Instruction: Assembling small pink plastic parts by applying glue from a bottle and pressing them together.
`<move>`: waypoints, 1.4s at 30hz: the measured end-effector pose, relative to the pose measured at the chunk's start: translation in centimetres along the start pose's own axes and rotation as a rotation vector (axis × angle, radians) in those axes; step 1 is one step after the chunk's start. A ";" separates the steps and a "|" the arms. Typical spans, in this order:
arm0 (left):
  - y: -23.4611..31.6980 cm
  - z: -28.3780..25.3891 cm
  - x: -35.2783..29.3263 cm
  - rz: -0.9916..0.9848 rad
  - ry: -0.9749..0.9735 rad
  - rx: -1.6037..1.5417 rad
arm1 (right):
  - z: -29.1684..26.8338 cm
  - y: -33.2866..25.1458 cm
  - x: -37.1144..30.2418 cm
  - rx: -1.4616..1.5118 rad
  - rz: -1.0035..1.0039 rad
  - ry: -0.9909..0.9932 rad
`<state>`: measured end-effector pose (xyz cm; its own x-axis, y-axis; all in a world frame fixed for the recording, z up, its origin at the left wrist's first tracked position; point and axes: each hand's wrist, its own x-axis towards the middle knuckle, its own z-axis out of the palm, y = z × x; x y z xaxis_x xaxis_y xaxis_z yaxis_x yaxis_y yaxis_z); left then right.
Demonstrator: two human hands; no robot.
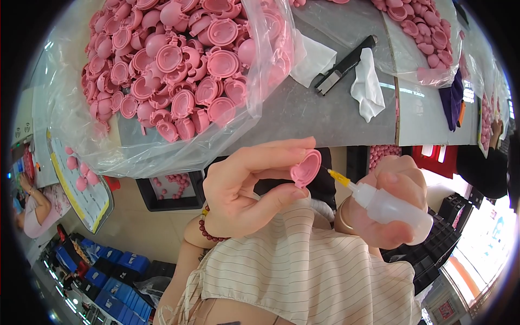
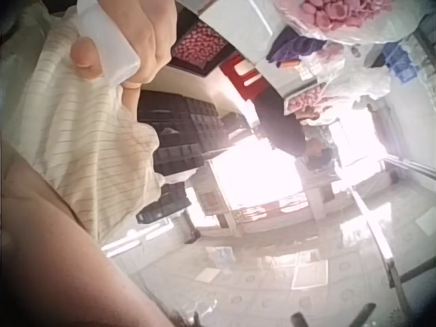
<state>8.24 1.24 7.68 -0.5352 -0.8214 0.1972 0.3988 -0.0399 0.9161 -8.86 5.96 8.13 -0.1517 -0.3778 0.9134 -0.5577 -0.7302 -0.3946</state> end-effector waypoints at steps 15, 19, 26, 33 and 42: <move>0.2 -1.1 0.3 -0.239 -0.031 -0.324 | -7.7 4.4 2.1 -0.543 0.613 0.314; 0.3 -0.5 0.0 -0.289 0.064 -0.298 | -12.5 7.4 1.2 -0.711 0.869 0.183; 0.6 -0.6 0.0 -0.299 -0.044 -0.323 | -8.6 5.1 5.4 -0.912 0.374 -0.129; 0.9 -0.8 -0.6 -0.242 -0.082 -0.361 | -7.2 13.9 7.7 -0.942 0.099 -0.825; 0.6 -1.6 -0.8 -0.248 -0.043 -0.375 | -2.8 1.8 5.0 -0.180 0.987 -0.586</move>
<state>10.08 0.95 7.53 -0.6759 -0.7369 0.0097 0.4927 -0.4420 0.7496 -12.91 4.32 12.25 -0.2105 -0.9775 0.0124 -0.5226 0.1018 -0.8465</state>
